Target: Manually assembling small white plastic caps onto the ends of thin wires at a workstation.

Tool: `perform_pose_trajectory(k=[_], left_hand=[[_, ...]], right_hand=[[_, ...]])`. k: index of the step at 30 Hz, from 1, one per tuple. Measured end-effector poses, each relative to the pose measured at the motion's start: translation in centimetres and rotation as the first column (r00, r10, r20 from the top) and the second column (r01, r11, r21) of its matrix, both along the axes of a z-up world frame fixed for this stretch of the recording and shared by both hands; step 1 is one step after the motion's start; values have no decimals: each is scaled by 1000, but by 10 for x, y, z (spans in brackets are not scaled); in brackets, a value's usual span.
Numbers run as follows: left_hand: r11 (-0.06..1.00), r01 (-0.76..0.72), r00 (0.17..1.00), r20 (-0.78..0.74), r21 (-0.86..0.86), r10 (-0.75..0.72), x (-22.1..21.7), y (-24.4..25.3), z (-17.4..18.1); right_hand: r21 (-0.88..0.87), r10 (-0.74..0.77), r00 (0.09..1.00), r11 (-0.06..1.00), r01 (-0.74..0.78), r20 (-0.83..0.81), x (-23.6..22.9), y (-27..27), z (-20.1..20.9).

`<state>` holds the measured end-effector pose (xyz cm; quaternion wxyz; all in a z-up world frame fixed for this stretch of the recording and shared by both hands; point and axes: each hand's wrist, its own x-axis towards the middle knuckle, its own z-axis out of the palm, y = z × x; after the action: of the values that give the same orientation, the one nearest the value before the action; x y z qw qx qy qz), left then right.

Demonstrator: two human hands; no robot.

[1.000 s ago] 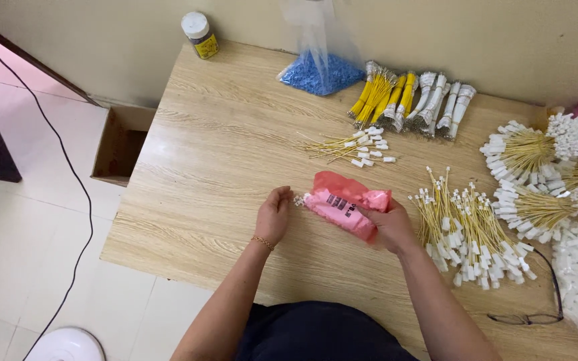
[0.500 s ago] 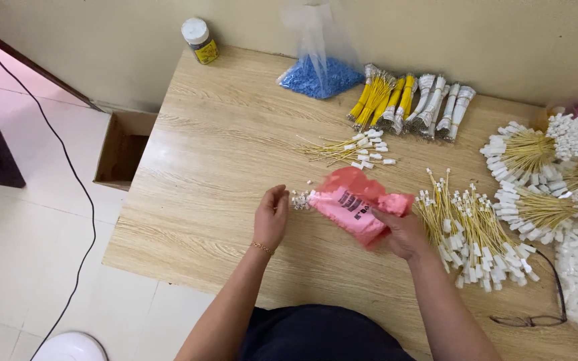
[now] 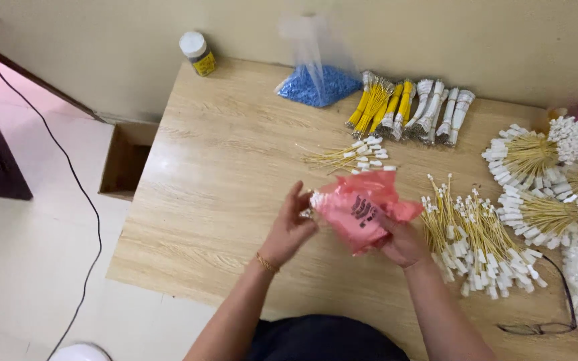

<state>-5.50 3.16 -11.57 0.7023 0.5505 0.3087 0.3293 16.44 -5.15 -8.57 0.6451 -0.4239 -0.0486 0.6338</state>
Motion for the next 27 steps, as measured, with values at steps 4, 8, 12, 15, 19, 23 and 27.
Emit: perform_pose_trajectory(k=[4,8,12,15,19,23,27], left_hand=[[996,87,994,61,-31,-85,20,-9,36],[978,-200,979,56,63,196,30,-14,41],[898,-438,899,18,42,437,20,9,32],[855,-472,873,-23,212,488,2,58,29],[757,-498,814,-75,423,577,-24,152,59],[676,-217,816,-249,704,522,-27,259,44],[849,-134,903,-290,511,317,-3,352,-4]], right_hand=[[44,-50,987,997,58,-151,-14,4,-41],[121,13,959,992,22,-284,-49,23,1],[131,140,955,985,-109,-261,-54,34,-75],[35,205,975,979,-203,-84,-46,42,-69],[-103,199,950,978,-179,241,-3,47,-51],[-267,198,613,963,23,765,50,49,-52],[-313,306,83,947,77,948,95,53,-84]])
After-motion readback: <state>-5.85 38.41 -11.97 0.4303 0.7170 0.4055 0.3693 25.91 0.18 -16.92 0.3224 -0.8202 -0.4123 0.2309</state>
